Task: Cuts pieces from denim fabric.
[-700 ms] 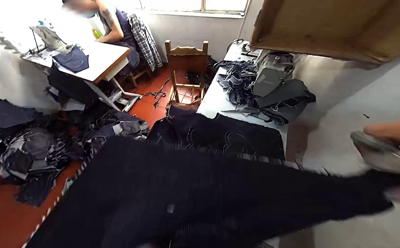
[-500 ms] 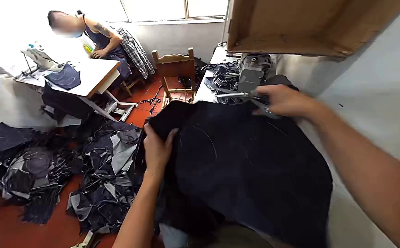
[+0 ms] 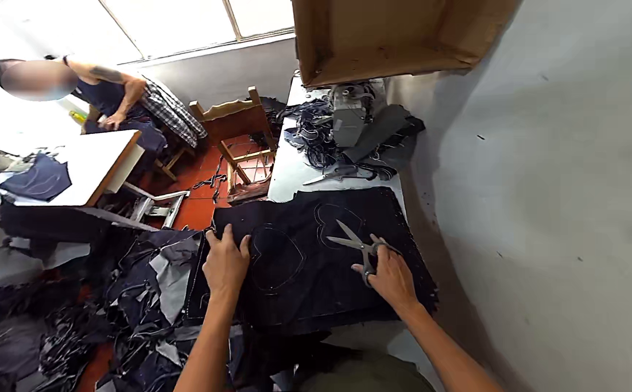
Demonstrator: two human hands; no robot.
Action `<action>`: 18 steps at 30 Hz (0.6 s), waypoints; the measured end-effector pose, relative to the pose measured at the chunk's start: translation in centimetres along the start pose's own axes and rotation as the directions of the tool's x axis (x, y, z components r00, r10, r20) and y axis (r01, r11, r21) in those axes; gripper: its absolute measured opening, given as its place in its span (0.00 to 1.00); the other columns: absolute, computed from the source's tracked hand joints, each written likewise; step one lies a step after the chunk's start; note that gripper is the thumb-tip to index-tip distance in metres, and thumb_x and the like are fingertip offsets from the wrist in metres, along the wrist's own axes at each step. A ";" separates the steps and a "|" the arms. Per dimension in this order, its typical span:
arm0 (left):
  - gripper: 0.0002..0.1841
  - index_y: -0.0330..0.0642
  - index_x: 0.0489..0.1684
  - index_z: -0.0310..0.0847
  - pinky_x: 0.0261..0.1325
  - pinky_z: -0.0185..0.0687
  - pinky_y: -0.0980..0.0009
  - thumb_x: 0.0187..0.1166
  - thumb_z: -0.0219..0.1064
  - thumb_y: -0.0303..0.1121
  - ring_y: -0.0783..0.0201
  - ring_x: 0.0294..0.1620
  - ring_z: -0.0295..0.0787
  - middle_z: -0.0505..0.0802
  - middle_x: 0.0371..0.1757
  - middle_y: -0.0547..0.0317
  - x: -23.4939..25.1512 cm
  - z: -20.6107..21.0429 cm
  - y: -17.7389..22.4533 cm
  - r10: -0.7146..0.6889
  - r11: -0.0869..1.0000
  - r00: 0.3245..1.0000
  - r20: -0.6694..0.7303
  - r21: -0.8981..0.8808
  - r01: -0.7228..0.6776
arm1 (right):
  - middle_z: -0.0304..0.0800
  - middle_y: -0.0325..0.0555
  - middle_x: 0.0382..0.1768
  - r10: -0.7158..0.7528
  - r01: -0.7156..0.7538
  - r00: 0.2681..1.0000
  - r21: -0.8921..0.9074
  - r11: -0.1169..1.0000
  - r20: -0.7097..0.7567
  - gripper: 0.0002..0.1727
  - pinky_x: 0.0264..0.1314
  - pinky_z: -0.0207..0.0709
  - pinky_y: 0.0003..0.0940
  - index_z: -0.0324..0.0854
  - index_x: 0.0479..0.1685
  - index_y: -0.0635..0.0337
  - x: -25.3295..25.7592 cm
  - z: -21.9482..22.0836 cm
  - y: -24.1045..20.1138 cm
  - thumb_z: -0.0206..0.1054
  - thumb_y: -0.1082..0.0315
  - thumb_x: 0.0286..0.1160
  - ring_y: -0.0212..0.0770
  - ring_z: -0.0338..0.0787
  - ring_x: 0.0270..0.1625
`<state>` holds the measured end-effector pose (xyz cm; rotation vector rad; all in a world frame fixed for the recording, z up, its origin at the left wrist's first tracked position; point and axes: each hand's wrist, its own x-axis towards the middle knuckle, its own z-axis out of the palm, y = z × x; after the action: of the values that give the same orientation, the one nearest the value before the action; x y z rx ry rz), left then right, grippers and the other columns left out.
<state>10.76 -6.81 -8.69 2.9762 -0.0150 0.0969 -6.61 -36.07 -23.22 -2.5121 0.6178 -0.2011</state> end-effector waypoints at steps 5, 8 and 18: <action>0.58 0.40 0.82 0.74 0.50 0.82 0.30 0.52 0.76 0.75 0.25 0.56 0.87 0.65 0.84 0.19 -0.3 -0.3 -2.3 0.137 0.990 0.982 0.128 -0.060 -0.130 | 0.81 0.57 0.78 -0.009 0.007 0.998 -0.036 0.999 -0.065 0.45 0.80 0.72 0.57 0.78 0.72 0.72 -5.6 1.3 3.7 0.79 0.43 0.63 0.60 0.80 0.80; 0.62 0.40 0.67 0.87 0.64 0.69 0.29 0.32 0.74 0.84 0.25 0.72 0.76 0.74 0.77 0.20 -0.1 0.1 -3.0 0.224 0.967 0.968 0.115 0.098 -0.236 | 0.83 0.55 0.76 0.022 -0.018 0.999 -0.144 0.989 0.027 0.44 0.80 0.73 0.57 0.78 0.72 0.69 -6.1 0.0 3.4 0.77 0.41 0.65 0.58 0.82 0.79; 0.56 0.39 0.61 0.87 0.75 0.59 0.26 0.40 0.77 0.82 0.27 0.84 0.60 0.68 0.82 0.24 1.3 -1.6 -3.6 0.169 0.983 0.902 0.398 0.003 -0.185 | 0.93 0.48 0.61 -0.129 0.098 0.989 0.339 0.936 0.071 0.47 0.64 0.83 0.52 0.76 0.70 0.65 -2.9 -4.1 -12.4 0.82 0.39 0.54 0.46 0.91 0.61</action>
<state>12.02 -3.05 -7.62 2.9712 -0.3371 -0.4923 -5.44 -27.39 -13.12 -2.2130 0.3651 -0.2120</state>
